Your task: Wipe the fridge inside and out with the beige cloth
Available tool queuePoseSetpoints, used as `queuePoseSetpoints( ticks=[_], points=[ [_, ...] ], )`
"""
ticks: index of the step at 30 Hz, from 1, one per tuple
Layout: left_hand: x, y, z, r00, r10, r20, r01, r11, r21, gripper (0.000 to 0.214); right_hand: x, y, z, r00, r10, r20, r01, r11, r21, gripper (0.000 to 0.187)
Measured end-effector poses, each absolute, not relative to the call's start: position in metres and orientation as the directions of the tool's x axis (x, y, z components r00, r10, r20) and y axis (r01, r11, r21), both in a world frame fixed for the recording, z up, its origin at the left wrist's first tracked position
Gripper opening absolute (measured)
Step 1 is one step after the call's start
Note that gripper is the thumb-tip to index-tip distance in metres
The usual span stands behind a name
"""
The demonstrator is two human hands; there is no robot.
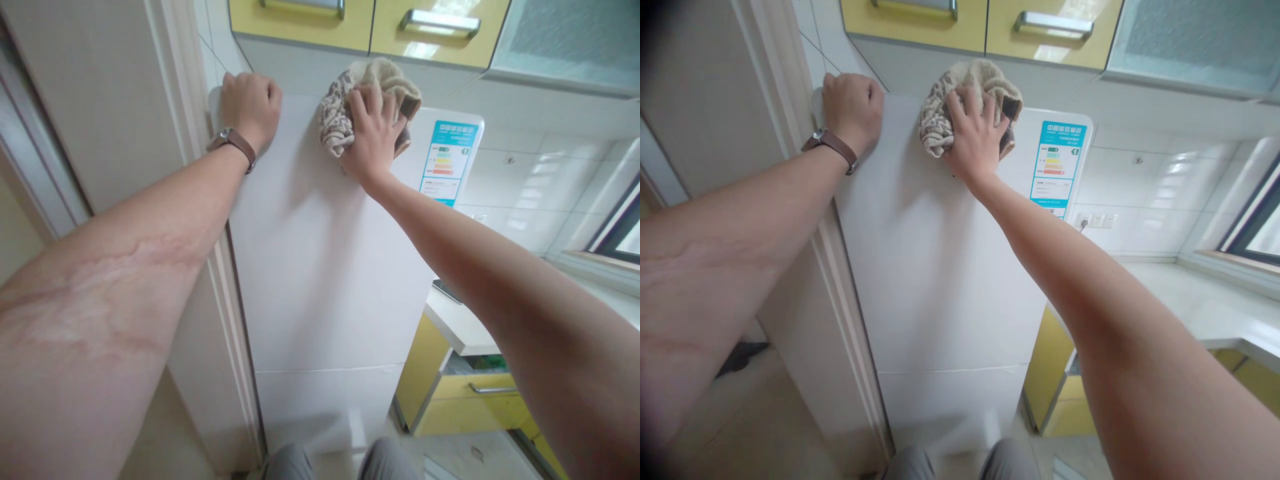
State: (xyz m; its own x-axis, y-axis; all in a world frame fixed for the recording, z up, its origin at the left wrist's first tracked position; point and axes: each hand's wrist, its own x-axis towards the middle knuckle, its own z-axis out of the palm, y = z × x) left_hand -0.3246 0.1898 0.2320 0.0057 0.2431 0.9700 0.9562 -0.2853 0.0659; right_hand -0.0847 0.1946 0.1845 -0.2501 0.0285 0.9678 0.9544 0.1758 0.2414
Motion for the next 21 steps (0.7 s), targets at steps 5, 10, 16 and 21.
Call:
queuePoseSetpoints(
  ticks=[5,10,16,21],
  points=[
    [-0.323,0.191,0.233,0.008,0.227,0.974,0.954,-0.295,0.061,0.056,-0.093,0.189,0.167,-0.29,0.038,0.956,0.942,0.186,0.279,0.068],
    [-0.323,0.19,0.235,-0.005,0.26,0.966,0.952,-0.295,0.084,0.057,-0.104,0.182,0.152,-0.237,0.057,0.97,0.948,0.234,0.218,0.064],
    [-0.322,0.189,0.235,-0.024,0.274,0.962,0.947,-0.301,0.109,0.055,-0.114,0.182,0.126,-0.263,0.116,0.958,0.938,0.261,0.227,0.065],
    [-0.32,0.188,0.236,-0.032,0.302,0.953,0.946,-0.299,0.126,0.058,-0.12,0.182,0.093,-0.333,0.116,0.936,0.906,0.314,0.283,0.063]
  ],
)
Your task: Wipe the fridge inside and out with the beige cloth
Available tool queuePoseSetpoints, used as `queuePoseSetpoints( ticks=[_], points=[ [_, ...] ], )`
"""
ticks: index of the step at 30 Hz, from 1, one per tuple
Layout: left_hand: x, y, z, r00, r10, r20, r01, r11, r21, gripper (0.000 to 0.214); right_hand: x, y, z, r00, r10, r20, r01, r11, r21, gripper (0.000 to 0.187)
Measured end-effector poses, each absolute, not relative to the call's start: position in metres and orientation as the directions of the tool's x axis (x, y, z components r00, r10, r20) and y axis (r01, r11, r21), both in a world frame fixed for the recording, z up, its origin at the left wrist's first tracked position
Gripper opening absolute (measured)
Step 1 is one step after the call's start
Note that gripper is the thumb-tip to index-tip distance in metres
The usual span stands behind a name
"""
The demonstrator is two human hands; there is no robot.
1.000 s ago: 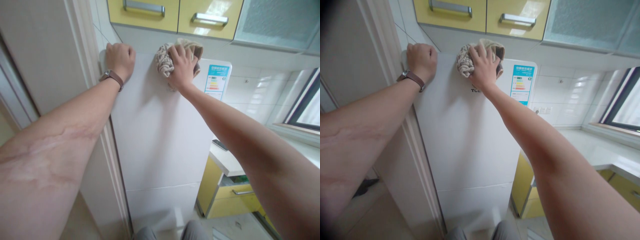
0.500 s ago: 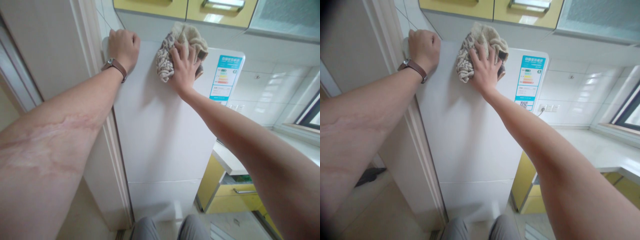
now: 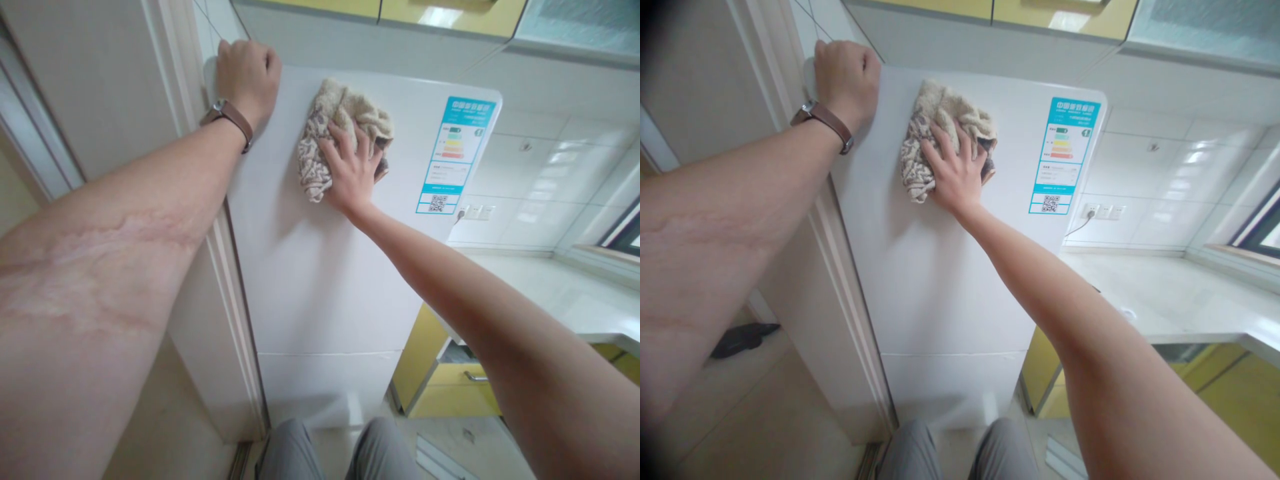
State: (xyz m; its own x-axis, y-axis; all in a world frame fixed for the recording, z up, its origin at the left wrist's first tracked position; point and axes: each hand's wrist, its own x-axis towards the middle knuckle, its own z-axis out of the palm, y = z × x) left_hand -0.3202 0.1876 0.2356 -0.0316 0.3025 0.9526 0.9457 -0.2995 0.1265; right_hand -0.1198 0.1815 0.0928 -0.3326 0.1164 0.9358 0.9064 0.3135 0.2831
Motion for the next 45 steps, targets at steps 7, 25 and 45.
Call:
queuePoseSetpoints(
  ticks=[7,25,45],
  points=[
    [-0.32,0.185,0.236,-0.033,0.311,0.95,0.942,-0.307,0.133,0.055,-0.13,0.158,0.056,-0.4,0.276,0.874,0.897,0.311,0.313,0.059],
    [-0.322,0.192,0.236,-0.023,0.254,0.967,0.956,-0.278,0.096,0.052,-0.145,0.15,-0.195,-0.711,0.287,0.642,0.656,0.598,0.46,0.04],
    [-0.327,0.182,0.232,-0.002,0.34,0.941,0.958,-0.27,0.099,0.054,0.002,0.111,-0.376,-0.904,0.253,0.345,0.397,0.795,0.458,0.057]
  ],
)
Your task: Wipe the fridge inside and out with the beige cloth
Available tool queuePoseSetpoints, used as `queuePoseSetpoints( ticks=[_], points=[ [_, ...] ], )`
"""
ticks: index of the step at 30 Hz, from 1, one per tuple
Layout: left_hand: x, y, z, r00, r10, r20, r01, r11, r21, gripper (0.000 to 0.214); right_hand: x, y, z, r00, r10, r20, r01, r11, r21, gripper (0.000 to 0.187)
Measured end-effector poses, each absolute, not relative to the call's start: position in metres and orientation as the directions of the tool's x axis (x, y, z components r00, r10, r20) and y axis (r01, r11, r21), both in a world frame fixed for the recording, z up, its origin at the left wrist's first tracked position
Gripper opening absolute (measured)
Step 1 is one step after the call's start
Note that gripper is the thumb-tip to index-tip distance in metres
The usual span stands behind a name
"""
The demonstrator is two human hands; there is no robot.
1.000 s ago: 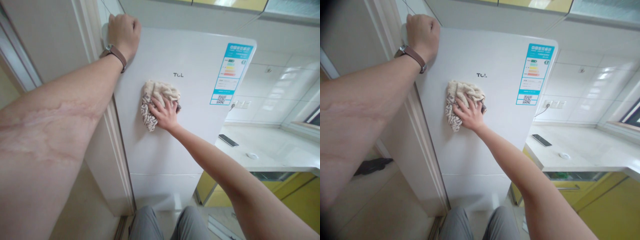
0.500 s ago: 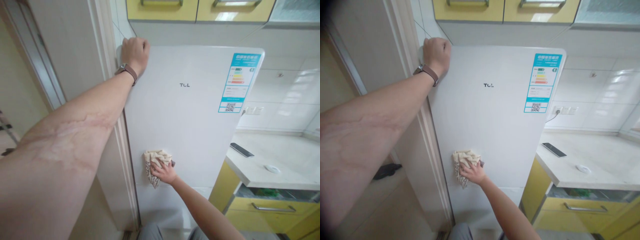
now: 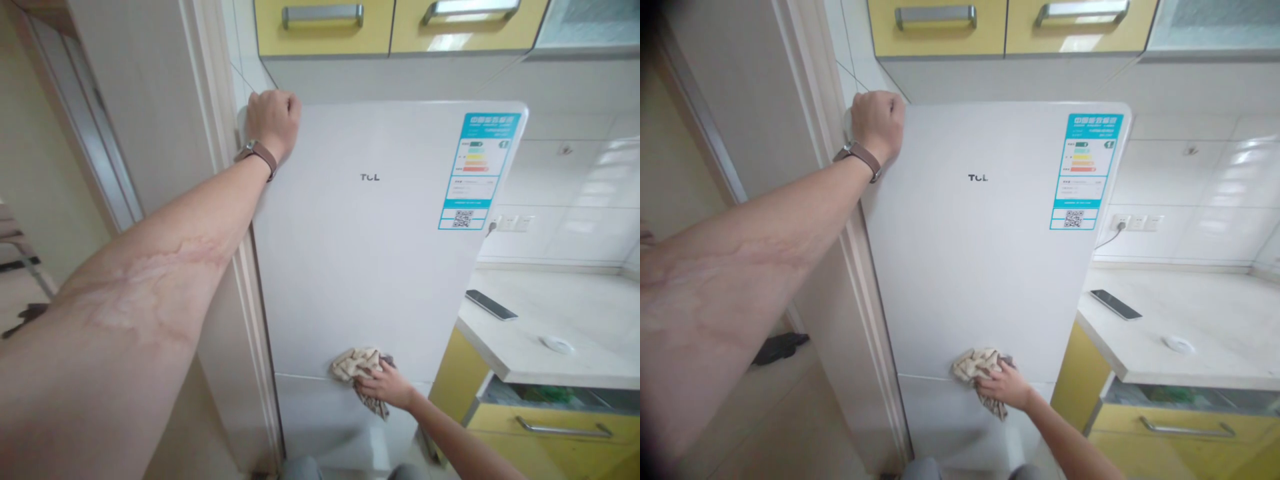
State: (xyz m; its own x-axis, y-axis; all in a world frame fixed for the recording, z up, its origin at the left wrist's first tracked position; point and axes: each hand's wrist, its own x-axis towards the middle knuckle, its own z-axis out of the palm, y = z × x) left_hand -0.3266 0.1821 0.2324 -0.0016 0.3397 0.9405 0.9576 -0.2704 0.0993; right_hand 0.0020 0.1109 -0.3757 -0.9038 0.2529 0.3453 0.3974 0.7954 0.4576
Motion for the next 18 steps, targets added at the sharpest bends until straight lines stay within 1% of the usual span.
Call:
queuePoseSetpoints(
  ticks=[2,3,5,7,9,11,14,16,18],
  points=[
    [-0.327,0.183,0.232,-0.01,0.341,0.94,0.951,-0.287,0.114,0.056,0.025,0.111,-0.324,-0.902,0.273,0.335,0.41,0.785,0.464,0.068],
    [-0.327,0.183,0.233,-0.015,0.337,0.941,0.945,-0.304,0.124,0.057,0.034,0.111,-0.296,-0.894,0.305,0.328,0.436,0.761,0.48,0.069],
    [-0.327,0.185,0.233,-0.022,0.338,0.941,0.927,-0.345,0.146,0.058,0.047,0.112,-0.235,-0.874,0.34,0.346,0.483,0.681,0.551,0.063],
    [-0.327,0.186,0.232,-0.025,0.343,0.939,0.913,-0.375,0.161,0.059,0.054,0.113,-0.17,-0.849,0.35,0.395,0.528,0.551,0.646,0.058],
    [-0.327,0.186,0.232,-0.021,0.345,0.939,0.911,-0.38,0.159,0.06,0.056,0.117,-0.103,-0.794,0.349,0.498,0.608,0.431,0.667,0.055],
    [-0.326,0.185,0.231,-0.015,0.34,0.94,0.919,-0.365,0.147,0.06,0.052,0.122,-0.04,-0.707,0.331,0.625,0.708,0.341,0.619,0.055],
    [-0.326,0.183,0.232,-0.007,0.352,0.936,0.931,-0.34,0.134,0.059,0.032,0.127,0.039,-0.592,0.285,0.754,0.804,0.264,0.532,0.057],
    [-0.326,0.182,0.236,0.011,0.372,0.928,0.936,-0.331,0.122,0.056,0.011,0.129,0.077,-0.553,0.269,0.788,0.831,0.252,0.496,0.062],
    [-0.33,0.183,0.243,0.052,0.417,0.908,0.94,-0.326,0.096,0.053,-0.012,0.131,0.102,-0.54,0.262,0.8,0.837,0.267,0.477,0.066]
  ],
)
